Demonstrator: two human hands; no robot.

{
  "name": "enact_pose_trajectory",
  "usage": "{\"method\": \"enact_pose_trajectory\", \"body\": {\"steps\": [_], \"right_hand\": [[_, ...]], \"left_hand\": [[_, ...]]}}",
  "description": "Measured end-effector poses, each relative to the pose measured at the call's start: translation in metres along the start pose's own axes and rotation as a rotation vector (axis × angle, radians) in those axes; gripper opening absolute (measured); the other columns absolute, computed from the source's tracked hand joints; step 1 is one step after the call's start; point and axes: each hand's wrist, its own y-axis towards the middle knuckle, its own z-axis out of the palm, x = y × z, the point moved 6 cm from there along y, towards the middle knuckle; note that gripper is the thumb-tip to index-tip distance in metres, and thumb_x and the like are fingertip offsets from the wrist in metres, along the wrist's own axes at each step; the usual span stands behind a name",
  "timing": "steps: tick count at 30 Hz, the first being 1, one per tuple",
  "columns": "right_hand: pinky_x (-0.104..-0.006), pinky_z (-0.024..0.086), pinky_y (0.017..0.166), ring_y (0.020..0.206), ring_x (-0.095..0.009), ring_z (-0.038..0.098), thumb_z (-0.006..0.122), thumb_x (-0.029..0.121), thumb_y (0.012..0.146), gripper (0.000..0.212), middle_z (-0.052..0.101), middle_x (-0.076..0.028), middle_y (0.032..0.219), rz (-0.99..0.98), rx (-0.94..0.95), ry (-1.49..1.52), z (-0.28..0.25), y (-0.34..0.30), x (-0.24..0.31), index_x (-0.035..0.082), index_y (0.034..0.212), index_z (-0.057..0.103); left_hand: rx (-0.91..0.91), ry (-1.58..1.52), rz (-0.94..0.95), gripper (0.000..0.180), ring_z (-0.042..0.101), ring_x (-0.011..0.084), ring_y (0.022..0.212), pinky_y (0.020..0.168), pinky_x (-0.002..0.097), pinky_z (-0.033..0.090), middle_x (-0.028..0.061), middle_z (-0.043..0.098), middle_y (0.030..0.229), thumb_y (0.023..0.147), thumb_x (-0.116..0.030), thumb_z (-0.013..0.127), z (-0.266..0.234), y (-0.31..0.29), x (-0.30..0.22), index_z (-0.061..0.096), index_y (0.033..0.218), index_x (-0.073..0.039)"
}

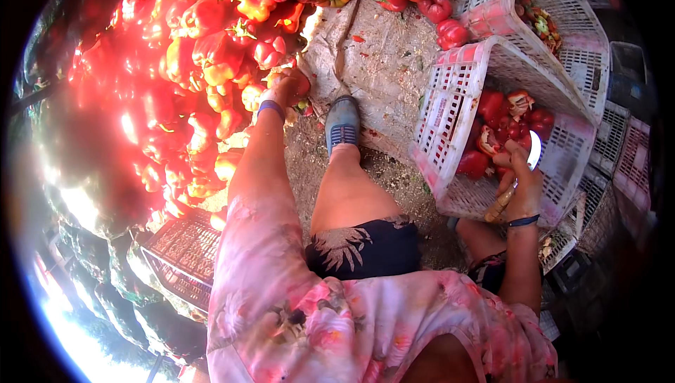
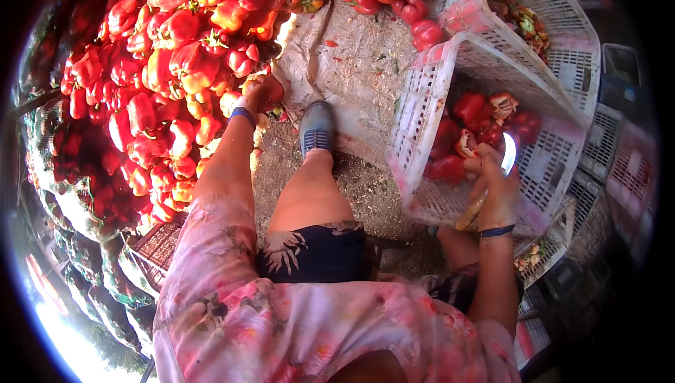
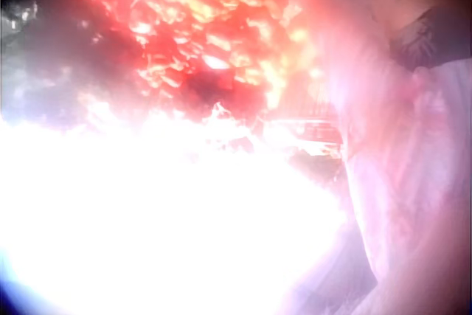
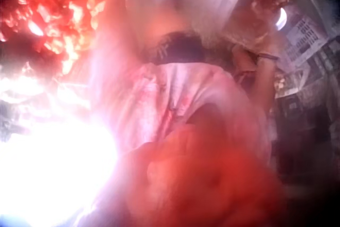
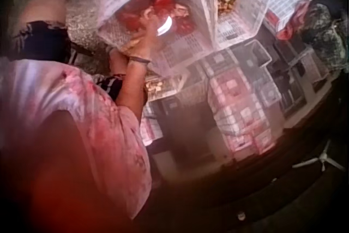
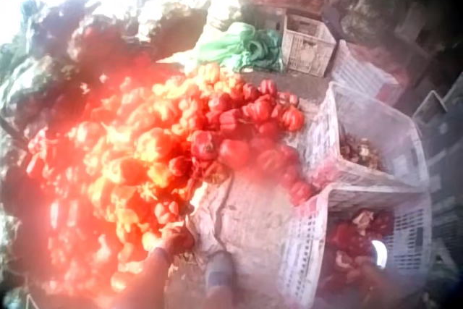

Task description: The person cuts the stems and cores out of red peppers with a knife, placing the processed peppers and the discarded pieces into separate plastic crates.

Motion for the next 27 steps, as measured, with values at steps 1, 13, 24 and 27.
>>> {"method": "enact_pose_trajectory", "body": {"steps": [1, 13, 24, 27], "right_hand": [[-0.0241, 0.041, 0.047, 0.044, -0.009, 0.047, 0.060, 0.034, 0.094, 0.044, 0.071, -0.010, 0.087, -0.009, 0.029, 0.002, 0.002, -0.002, 0.001, 0.002, 0.124, 0.062], [-0.0249, 0.039, 0.044, 0.044, -0.011, 0.049, 0.057, 0.033, 0.096, 0.041, 0.071, -0.014, 0.089, 0.024, 0.113, 0.180, -0.019, -0.032, 0.016, 0.002, 0.123, 0.063], [-0.0392, 0.046, 0.054, 0.060, -0.022, 0.057, 0.063, 0.028, 0.087, 0.030, 0.069, -0.015, 0.084, 0.407, 0.044, 0.633, -0.005, -0.038, -0.023, -0.001, 0.097, 0.067], [-0.0396, 0.048, 0.067, 0.075, -0.027, 0.063, 0.061, 0.033, 0.088, 0.038, 0.068, -0.016, 0.089, 0.432, 0.079, 0.588, -0.037, -0.056, -0.012, -0.003, 0.095, 0.071]], "left_hand": [[-0.132, 0.071, -0.041, 0.036, 0.070, 0.0242, 0.081, 0.069, 0.0352, 0.059, 0.0071, 0.068, 0.104, 0.087, -0.031, 0.064, 0.001, -0.022, -0.007, 0.057, 0.118, -0.014], [-0.284, -0.432, 0.030, 0.035, 0.059, 0.0257, 0.073, 0.063, 0.0418, 0.050, 0.0109, 0.062, 0.084, 0.085, -0.029, 0.067, 0.004, -0.107, -0.026, 0.063, 0.110, -0.003], [0.626, -0.178, 0.697, 0.042, 0.064, 0.0248, 0.082, 0.072, 0.0389, 0.054, 0.0099, 0.066, 0.092, 0.095, -0.043, 0.054, 0.295, -0.342, -0.289, 0.063, 0.111, -0.005], [0.989, -0.091, 0.657, 0.038, 0.063, 0.0234, 0.074, 0.070, 0.0402, 0.054, 0.0083, 0.066, 0.080, 0.094, -0.042, 0.059, 0.438, -0.488, -0.253, 0.063, 0.101, -0.005]]}}
